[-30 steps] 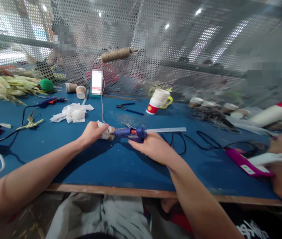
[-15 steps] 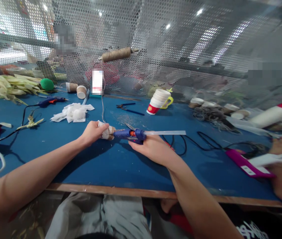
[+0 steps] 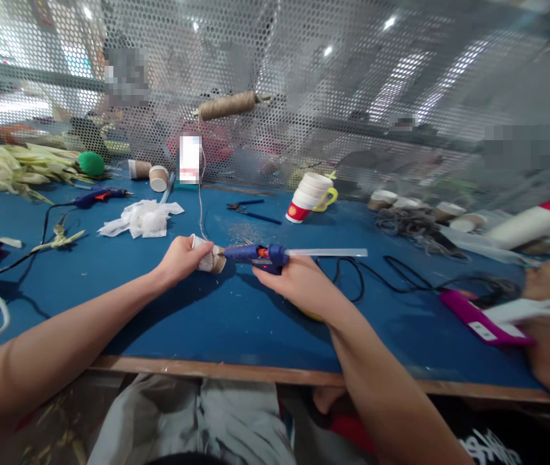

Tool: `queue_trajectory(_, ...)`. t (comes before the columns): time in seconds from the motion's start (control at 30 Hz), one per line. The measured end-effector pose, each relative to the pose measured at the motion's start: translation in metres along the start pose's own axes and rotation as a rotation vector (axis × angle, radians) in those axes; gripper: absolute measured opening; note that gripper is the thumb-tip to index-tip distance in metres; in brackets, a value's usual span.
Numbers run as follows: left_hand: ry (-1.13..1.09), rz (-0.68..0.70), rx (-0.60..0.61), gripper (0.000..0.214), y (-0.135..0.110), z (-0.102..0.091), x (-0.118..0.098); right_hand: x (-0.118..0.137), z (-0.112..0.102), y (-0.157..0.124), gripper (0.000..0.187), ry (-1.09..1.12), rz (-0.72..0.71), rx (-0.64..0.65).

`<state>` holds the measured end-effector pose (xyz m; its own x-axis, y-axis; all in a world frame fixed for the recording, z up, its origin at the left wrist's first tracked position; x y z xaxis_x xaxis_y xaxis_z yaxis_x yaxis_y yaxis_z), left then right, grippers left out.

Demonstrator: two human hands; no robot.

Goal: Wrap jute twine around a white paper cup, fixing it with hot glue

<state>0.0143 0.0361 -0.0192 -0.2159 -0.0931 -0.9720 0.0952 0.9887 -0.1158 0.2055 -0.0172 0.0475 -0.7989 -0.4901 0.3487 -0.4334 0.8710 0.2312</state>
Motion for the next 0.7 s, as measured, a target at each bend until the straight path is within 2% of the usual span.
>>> queue_trajectory(0.17,0.099,0.065,-0.035,0.033,-0.0005,-0.0005,0.0015,-0.0019,-0.0005,0.0024,0.024,0.059,0.033,-0.029)
queue_trajectory(0.37,0.139,0.127,-0.03,0.031,-0.0033,-0.0012,0.0022,-0.0069,0.0012,0.0045,0.022,0.135,0.058,-0.045)
queue_trajectory(0.7,0.146,0.123,-0.039,0.029,-0.0068,-0.0019,-0.002,-0.0064,-0.0003,0.0032,0.024,0.244,0.143,-0.009)
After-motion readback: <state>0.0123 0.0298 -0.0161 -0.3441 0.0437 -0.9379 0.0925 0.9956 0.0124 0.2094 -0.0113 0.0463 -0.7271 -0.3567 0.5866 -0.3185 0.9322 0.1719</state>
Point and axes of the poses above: each hand's wrist, its own y-axis towards the middle knuckle, its own z-axis out of the palm, x = y × z, the point moved 2 cm from there along y, towards the middle knuckle, and after that the axes turned 8 degrees about -z, right-handed, at the moved point
